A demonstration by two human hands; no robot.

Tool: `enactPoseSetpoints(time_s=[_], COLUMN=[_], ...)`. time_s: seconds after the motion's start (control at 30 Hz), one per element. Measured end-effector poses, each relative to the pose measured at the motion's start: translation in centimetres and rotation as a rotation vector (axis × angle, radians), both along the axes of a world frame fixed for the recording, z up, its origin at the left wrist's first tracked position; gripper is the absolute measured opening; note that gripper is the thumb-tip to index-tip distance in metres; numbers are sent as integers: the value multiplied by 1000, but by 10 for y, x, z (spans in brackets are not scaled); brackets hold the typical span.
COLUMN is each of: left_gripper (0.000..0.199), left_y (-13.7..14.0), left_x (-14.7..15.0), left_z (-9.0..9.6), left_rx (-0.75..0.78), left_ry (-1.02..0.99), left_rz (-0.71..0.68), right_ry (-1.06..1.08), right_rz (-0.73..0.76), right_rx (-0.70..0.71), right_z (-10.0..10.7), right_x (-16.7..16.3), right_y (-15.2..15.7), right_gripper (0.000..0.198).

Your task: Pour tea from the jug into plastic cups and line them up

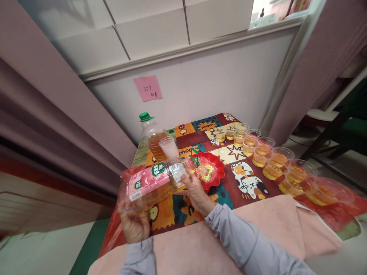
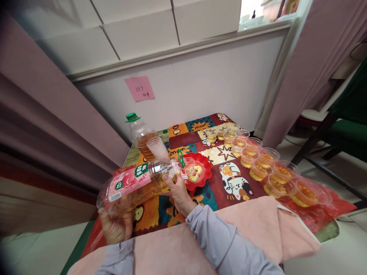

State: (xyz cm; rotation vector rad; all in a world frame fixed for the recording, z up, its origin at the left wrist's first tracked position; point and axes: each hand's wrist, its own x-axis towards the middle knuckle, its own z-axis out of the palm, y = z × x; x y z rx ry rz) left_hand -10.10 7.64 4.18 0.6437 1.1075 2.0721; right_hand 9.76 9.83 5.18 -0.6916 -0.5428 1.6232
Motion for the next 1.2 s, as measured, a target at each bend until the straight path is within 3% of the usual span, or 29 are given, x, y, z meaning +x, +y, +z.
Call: enactPoseSetpoints(time_s=[0.73,0.93,1.2], left_gripper=[56,56,56], left_y=[-1,0,-1], left_x=[-3,-7,-4], left_z=[-2,-7,-5], left_rx=[-12,-2,8], left_ry=[-14,34,49], left_rz=[4,-4,-31], right_ry=[17,-2,4], right_rz=[21,0,-1], right_rx=[12,-5,-3], right_z=[2,0,-2], right_x=[2,1,0], right_y=[0,1,1], right_gripper=[90,75,73])
